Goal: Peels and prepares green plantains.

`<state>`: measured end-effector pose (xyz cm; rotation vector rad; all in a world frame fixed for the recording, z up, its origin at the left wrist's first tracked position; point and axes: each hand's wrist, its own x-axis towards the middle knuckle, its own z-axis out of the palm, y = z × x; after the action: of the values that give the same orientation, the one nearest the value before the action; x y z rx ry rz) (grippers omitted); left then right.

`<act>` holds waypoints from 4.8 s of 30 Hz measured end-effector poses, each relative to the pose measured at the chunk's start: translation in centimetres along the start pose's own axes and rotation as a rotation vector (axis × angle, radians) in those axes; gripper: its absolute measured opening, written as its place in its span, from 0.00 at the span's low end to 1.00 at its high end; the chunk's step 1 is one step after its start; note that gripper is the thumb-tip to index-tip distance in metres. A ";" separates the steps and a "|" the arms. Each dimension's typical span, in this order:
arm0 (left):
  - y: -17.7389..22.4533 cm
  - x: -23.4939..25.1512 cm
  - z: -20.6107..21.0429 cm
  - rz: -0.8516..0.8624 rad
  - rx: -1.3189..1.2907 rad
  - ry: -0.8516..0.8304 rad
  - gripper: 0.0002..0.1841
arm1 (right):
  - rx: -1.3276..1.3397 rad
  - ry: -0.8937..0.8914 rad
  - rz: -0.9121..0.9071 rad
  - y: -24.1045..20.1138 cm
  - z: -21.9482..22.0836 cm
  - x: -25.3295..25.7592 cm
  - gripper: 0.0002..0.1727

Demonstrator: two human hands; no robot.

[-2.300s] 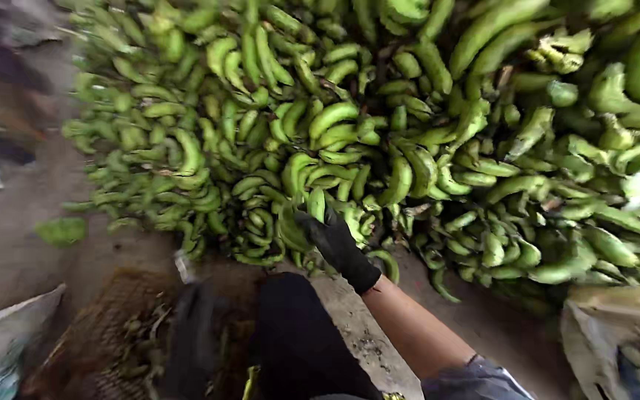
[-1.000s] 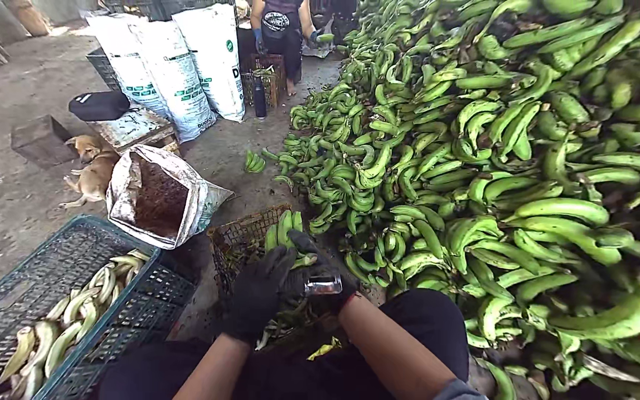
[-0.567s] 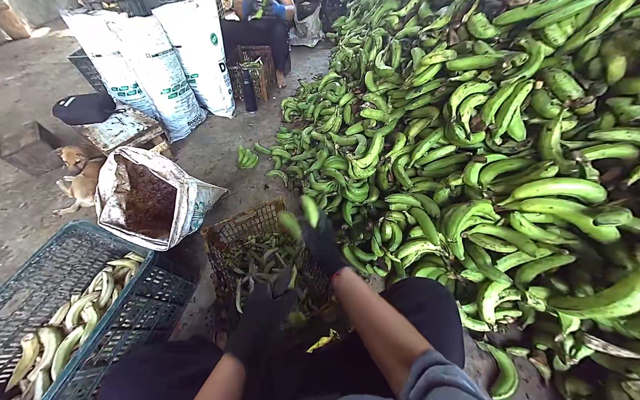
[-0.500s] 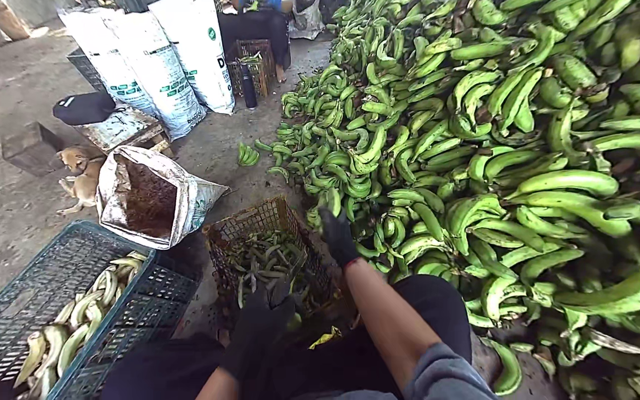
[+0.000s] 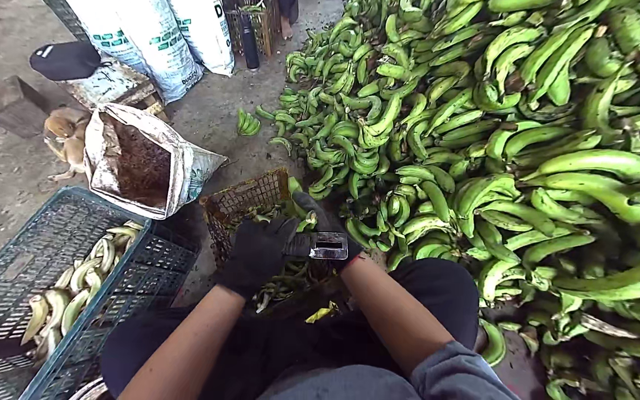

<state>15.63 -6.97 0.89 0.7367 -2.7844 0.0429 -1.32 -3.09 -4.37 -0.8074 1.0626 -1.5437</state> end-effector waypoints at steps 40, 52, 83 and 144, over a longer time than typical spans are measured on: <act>-10.5 -8.0 -8.5 -0.837 -0.406 -0.210 0.37 | -0.244 0.198 0.028 -0.1 -7.3 3.2 0.24; -8.3 -39.6 -7.3 -1.749 -0.553 -0.435 0.23 | -0.446 0.136 0.145 4.4 -3.8 3.9 0.34; -6.8 -17.5 -13.9 -0.937 -1.041 0.547 0.29 | -0.049 0.147 -0.104 -6.0 5.7 3.1 0.22; -0.6 -2.2 -0.1 -0.699 -1.444 -0.114 0.37 | 0.083 -0.207 0.152 -1.4 2.0 2.7 0.22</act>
<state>17.80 -6.42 0.43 1.0919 -1.6732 -1.8440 -0.67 -6.02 -2.39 -0.7917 0.8814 -1.3358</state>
